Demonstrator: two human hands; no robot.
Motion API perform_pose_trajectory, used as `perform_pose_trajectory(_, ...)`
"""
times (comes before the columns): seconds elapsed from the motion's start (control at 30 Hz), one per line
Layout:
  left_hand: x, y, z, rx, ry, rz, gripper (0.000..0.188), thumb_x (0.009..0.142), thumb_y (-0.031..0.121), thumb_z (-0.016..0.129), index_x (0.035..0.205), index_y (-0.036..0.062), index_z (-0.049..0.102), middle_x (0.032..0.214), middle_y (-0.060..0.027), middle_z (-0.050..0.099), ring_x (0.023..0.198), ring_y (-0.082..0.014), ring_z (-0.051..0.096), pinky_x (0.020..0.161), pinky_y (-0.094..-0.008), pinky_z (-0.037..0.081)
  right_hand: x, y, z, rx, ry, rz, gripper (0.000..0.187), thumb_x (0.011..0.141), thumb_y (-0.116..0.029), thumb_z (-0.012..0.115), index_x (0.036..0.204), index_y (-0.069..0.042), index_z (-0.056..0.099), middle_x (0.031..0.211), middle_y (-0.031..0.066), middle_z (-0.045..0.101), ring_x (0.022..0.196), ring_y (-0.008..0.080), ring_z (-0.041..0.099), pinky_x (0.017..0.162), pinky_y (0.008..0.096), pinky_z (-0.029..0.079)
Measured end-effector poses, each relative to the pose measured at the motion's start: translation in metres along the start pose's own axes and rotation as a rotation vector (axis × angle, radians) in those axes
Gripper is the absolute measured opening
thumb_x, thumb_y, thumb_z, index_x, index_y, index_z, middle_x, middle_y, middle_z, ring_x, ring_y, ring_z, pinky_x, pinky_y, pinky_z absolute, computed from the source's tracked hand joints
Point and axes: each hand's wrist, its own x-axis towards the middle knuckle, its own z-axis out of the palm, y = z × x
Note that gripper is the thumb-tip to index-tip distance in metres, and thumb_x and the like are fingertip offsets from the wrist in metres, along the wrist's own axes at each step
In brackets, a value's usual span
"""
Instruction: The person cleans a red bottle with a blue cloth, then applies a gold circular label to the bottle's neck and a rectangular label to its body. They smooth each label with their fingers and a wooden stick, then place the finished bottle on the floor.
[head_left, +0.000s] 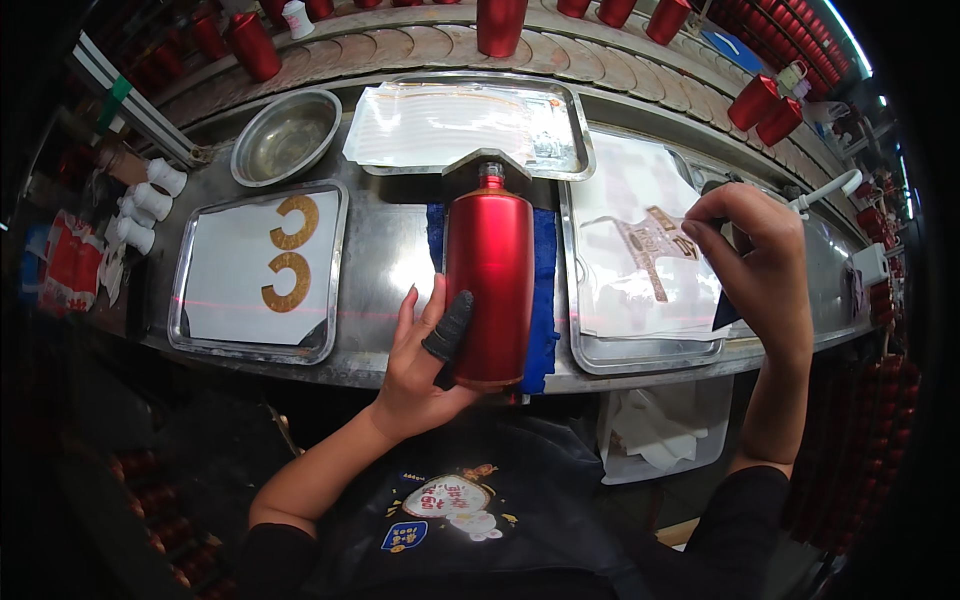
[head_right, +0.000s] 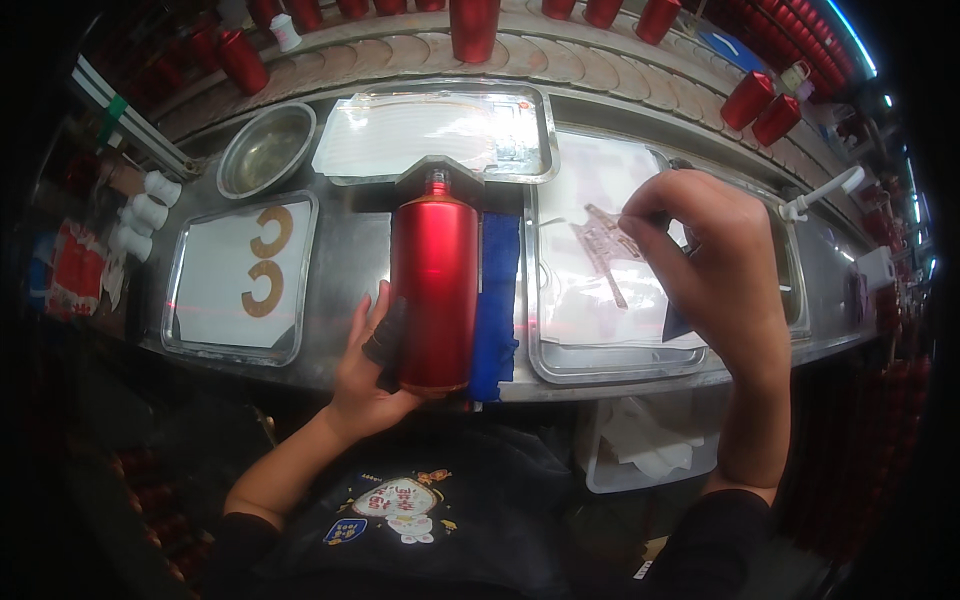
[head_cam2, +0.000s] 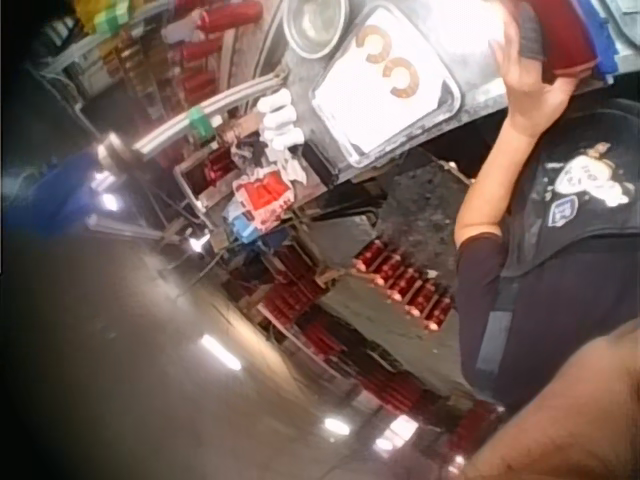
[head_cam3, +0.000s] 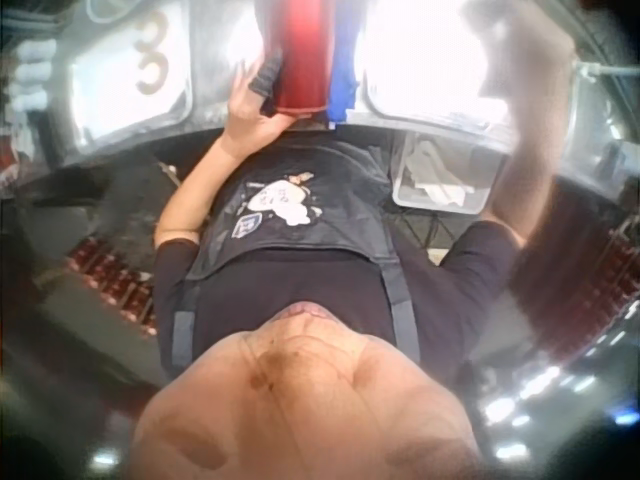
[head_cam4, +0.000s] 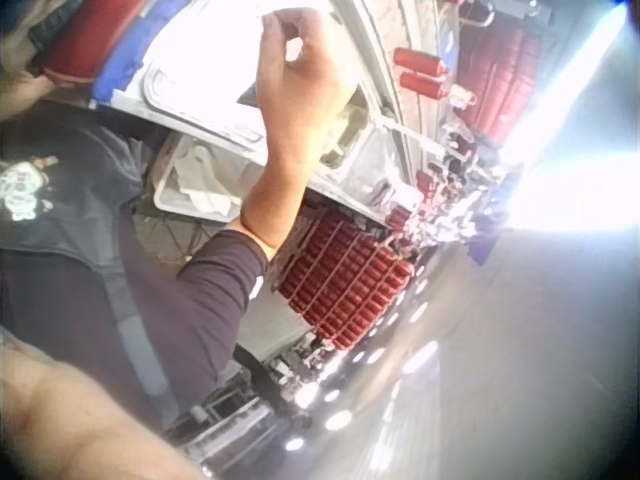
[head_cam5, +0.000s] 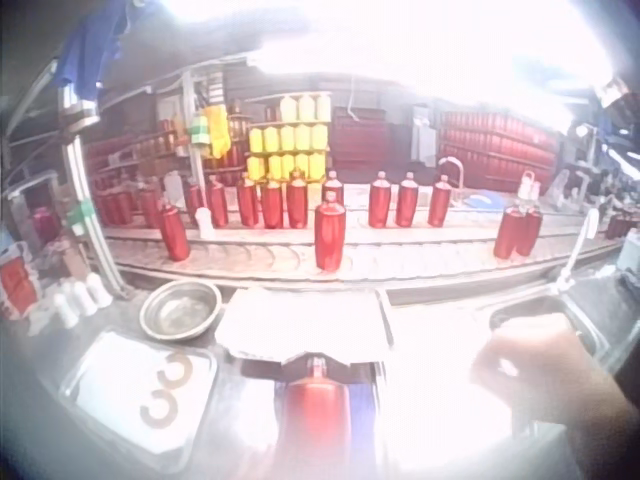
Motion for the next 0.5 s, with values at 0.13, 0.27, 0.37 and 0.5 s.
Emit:
perform_pose_trajectory(0.13, 0.002, -0.008, -0.017, -0.088, -0.081, -0.003, 0.110, 0.070, 0.054, 0.088, 0.152, -0.0020, 0.040, 0.154, -0.0316, 0.042, 0.139, -0.0412, 0.050, 0.118, -0.0610, 0.021, 0.016, -0.032, -0.019, 0.199, -0.151, -0.047, 0.013, 0.075, 0.001, 0.079, 0.082, -0.004, 0.070, 0.075, 0.0001, 0.065, 0.054, 0.0022, 0.046, 0.049, 0.0218, 0.026)
perform_pose_trajectory(0.27, 0.000, 0.000, -0.041, -0.527, 0.105, -0.311, 0.112, 0.082, 0.083, 0.054, 0.149, -0.0072, 0.041, 0.127, -0.0218, 0.065, 0.117, -0.0302, 0.065, 0.105, -0.0433, 0.046, 0.028, -0.045, -0.003, 0.532, -0.281, -0.201, 0.014, 0.079, -0.003, 0.082, 0.083, 0.000, 0.069, 0.074, 0.0010, 0.066, 0.059, 0.0015, 0.053, 0.050, 0.0192, 0.036)
perform_pose_trajectory(0.37, 0.010, 0.018, -0.052, -0.658, 0.141, -0.420, 0.091, 0.094, 0.071, 0.049, 0.144, -0.0053, 0.046, 0.112, -0.0164, 0.070, 0.097, -0.0214, 0.068, 0.091, -0.0349, 0.049, 0.046, -0.046, 0.024, 0.709, -0.465, -0.064, 0.010, 0.083, -0.004, 0.075, 0.089, 0.003, 0.071, 0.079, 0.0070, 0.070, 0.072, 0.0134, 0.067, 0.069, 0.0261, 0.053)
perform_pose_trajectory(0.5, 0.039, 0.039, -0.033, -0.087, 0.055, -0.345, 0.085, 0.075, 0.028, 0.085, 0.144, 0.0009, 0.042, 0.138, -0.0163, 0.052, 0.129, -0.0290, 0.050, 0.109, -0.0431, 0.039, 0.076, -0.035, 0.076, 0.490, -0.530, -0.036, 0.015, 0.084, -0.009, 0.077, 0.088, 0.003, 0.069, 0.075, 0.0046, 0.067, 0.072, 0.0096, 0.061, 0.069, 0.0262, 0.051)
